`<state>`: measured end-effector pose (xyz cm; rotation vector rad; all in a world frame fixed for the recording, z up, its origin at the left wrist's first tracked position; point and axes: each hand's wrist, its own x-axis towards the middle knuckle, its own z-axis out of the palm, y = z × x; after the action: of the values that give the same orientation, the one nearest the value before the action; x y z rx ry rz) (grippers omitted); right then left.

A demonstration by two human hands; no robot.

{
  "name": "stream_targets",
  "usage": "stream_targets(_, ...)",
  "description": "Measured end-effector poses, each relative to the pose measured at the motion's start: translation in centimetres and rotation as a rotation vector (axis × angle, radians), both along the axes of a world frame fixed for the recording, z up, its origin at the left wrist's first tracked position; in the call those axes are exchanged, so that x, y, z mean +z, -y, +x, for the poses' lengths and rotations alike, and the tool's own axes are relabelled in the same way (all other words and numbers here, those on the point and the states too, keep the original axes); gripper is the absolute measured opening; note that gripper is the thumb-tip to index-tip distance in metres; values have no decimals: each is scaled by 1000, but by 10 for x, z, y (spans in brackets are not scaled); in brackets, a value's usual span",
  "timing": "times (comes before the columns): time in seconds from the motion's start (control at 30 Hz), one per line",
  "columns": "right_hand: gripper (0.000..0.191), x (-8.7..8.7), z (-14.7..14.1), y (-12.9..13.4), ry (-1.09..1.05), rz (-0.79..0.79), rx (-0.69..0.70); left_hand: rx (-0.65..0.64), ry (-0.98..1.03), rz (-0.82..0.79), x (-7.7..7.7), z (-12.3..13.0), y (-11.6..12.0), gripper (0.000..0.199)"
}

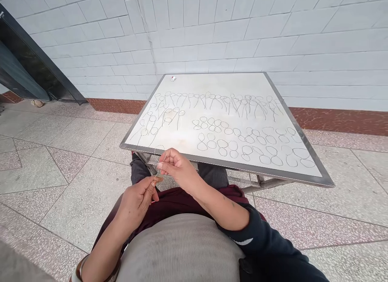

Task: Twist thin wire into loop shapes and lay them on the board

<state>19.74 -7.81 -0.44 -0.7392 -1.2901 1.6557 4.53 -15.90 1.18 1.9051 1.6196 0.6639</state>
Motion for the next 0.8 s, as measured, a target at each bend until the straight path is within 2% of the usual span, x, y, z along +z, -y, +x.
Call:
stream_targets(0.2, 18, -4, 0, -2, -28, -29, 36, -79, -91, 32, -1, 1, 2, 34)
stream_targets(0.43, 18, -1, 1, -1, -38, -21, -2, -3, 3, 6, -3, 6, 6, 32)
stream_targets(0.7, 18, -3, 4, -3, -28, -25, -32, -23, -151, 105, -7, 5, 9, 32)
stream_targets(0.8, 18, -3, 7, -5, -44, -21, -53, -21, -137, 89, -7, 3, 9, 33)
